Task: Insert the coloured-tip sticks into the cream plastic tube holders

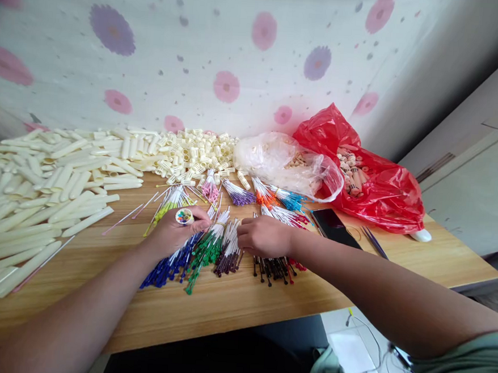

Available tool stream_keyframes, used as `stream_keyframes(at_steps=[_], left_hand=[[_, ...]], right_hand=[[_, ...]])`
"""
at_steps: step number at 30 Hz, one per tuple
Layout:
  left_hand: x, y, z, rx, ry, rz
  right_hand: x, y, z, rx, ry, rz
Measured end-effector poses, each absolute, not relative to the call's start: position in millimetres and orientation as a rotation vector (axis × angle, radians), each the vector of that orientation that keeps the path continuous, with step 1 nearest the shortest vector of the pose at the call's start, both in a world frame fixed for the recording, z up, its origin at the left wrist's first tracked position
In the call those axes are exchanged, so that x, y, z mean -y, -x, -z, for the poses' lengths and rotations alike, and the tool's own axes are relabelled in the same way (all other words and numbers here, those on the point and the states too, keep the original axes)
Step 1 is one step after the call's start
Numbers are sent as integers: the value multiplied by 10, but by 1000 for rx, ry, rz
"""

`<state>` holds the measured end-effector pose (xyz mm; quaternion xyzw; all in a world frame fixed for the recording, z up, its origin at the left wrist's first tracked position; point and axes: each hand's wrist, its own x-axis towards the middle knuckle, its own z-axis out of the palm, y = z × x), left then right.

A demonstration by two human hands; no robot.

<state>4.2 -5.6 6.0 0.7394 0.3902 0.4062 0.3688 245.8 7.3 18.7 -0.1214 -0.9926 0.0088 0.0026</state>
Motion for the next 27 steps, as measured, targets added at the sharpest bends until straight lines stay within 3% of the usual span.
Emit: stream_keyframes(at_steps=[4, 12, 15, 19, 24, 27], left_hand=[[56, -48, -83, -1008, -1920, -1020], [32, -29, -63, -1006, -1928, -1015], [39, -27, -66, -991, -1903, -1048], [89, -63, -87, -927, -1756, -1137], [101, -110, -58, -925, -1520, -1262], [85, -101, -37, -934, -1439, -1264]], right_hand=[[-60, -2430, -184, 3173, 357, -41], [16, -2372, -90, 3193, 103, 305], [19, -2368, -186, 2970, 274, -19], [1, -2139, -301, 2234, 600, -612], [-43, -1689, -172, 1586, 609, -1251], [-53, -1566, -107, 1423, 583, -1401]])
